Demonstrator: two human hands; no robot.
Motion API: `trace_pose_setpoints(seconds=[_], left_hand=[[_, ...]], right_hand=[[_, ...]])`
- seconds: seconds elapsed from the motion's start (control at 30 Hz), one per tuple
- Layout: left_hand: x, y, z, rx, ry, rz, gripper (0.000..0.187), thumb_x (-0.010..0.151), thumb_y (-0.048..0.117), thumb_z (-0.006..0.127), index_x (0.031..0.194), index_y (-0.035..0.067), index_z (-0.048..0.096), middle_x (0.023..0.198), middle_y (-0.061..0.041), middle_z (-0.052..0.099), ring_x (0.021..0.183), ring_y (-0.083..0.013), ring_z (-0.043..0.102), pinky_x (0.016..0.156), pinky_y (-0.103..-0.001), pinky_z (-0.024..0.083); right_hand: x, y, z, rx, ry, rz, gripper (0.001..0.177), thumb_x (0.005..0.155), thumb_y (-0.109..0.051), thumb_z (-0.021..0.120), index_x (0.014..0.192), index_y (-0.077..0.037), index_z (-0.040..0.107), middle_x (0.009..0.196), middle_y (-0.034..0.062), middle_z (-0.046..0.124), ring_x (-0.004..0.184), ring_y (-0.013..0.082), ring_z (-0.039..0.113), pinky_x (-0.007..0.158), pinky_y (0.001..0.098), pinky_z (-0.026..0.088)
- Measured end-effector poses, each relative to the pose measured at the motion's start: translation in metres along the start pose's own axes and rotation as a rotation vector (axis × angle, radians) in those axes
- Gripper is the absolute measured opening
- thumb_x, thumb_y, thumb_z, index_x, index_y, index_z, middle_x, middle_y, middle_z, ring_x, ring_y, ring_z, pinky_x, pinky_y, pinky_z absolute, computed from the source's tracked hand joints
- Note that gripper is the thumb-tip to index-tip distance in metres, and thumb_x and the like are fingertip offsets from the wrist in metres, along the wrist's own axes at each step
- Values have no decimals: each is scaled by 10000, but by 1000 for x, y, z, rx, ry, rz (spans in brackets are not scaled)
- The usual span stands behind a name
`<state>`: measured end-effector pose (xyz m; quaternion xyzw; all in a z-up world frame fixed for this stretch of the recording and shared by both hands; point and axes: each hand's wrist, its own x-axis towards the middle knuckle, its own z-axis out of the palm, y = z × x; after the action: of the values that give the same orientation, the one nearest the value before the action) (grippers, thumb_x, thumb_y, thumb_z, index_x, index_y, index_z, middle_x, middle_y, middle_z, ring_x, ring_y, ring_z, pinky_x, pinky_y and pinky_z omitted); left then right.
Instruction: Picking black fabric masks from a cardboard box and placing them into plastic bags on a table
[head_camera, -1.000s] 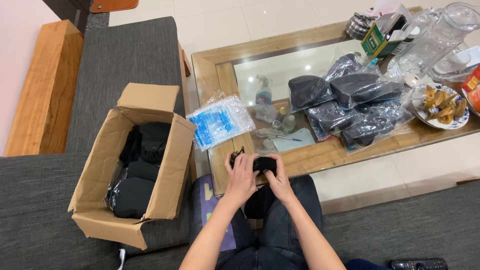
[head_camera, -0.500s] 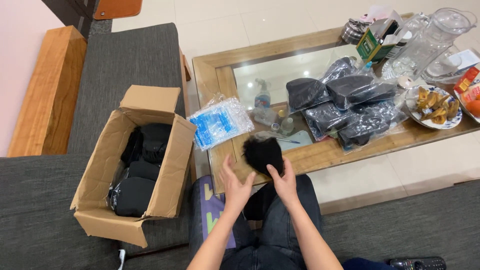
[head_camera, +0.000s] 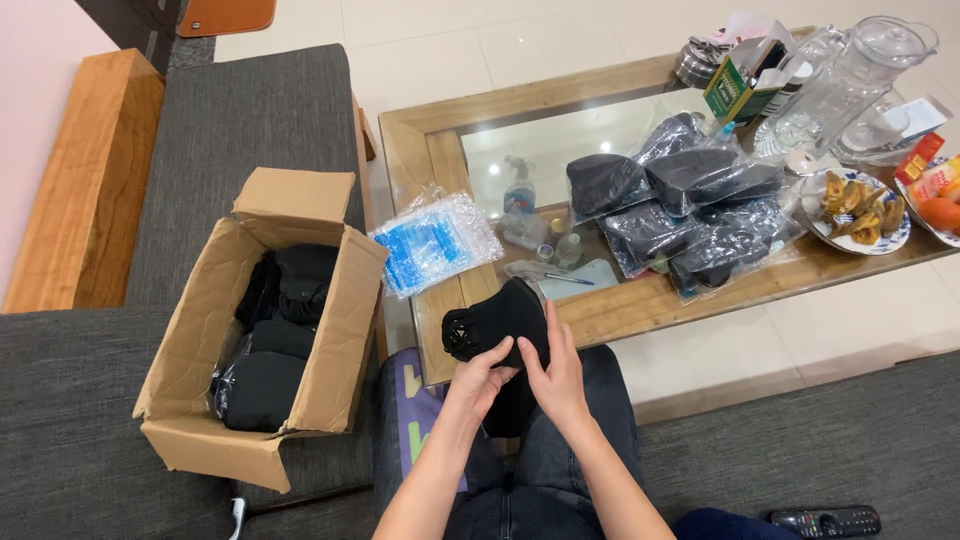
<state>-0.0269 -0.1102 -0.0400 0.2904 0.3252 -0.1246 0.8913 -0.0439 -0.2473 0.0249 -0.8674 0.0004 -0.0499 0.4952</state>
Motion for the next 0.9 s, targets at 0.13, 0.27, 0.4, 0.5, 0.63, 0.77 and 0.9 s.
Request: trace_pose_setpoints(seconds=[0.13,0.27,0.4,0.5,0.63,0.77,0.9], left_hand=[[13,-10,-7,15,9,42,704,788,-27,906,1403,-8,564,1317,-251,636,1085,-464,714,950,-565,579],[17,-12,-5,42,42,95,788,776,9,928,1456,-2,531,1363,-226,628,1138,-419,691,944,-548,583],[20,-12,-6,27,69,121,660,785,-27,897,1376,-3,605,1242,-197,696,1050,-383,728,887,-535,623],[25,-18,-17,-26,70,87,573,761,-43,908,1282,-9,670,1149,-199,729,978,-346,744,833,-515,637],[27,-20,-21,-41,50,49,507,726,-89,916,1184,-59,700,1076,-233,745,894,-366,758,809,-524,629],[39,-22,-28,37,34,10,607,718,-82,925,1266,-39,668,1153,-217,714,995,-401,742,854,-579,610],[72,-27,-50,52,73,97,669,759,-111,878,1362,-74,588,1256,-245,665,1102,-469,693,930,-649,563]], right_hand=[[-5,0,6,-84,61,-128,702,1017,-232,594,1638,-115,289,1384,224,525,1250,455,573,949,540,542],[-9,-14,6,-277,195,-358,579,1028,-122,544,1588,-77,403,1448,201,460,1288,405,537,937,449,552],[-9,13,16,-409,387,-534,382,936,-128,686,1308,-204,731,1192,36,570,1142,256,554,970,362,499],[-7,19,21,-306,363,-536,259,929,-101,697,1155,-190,788,934,-51,686,912,158,638,828,276,527],[-3,28,22,-254,346,-467,192,961,-123,680,1115,-181,779,883,-70,743,836,135,675,772,268,539],[6,28,22,-78,238,-184,140,1026,-205,619,1126,-147,698,810,105,708,777,311,698,707,416,559],[24,30,18,366,150,179,132,1050,-228,599,1136,-146,656,820,106,771,735,202,684,700,384,555]])
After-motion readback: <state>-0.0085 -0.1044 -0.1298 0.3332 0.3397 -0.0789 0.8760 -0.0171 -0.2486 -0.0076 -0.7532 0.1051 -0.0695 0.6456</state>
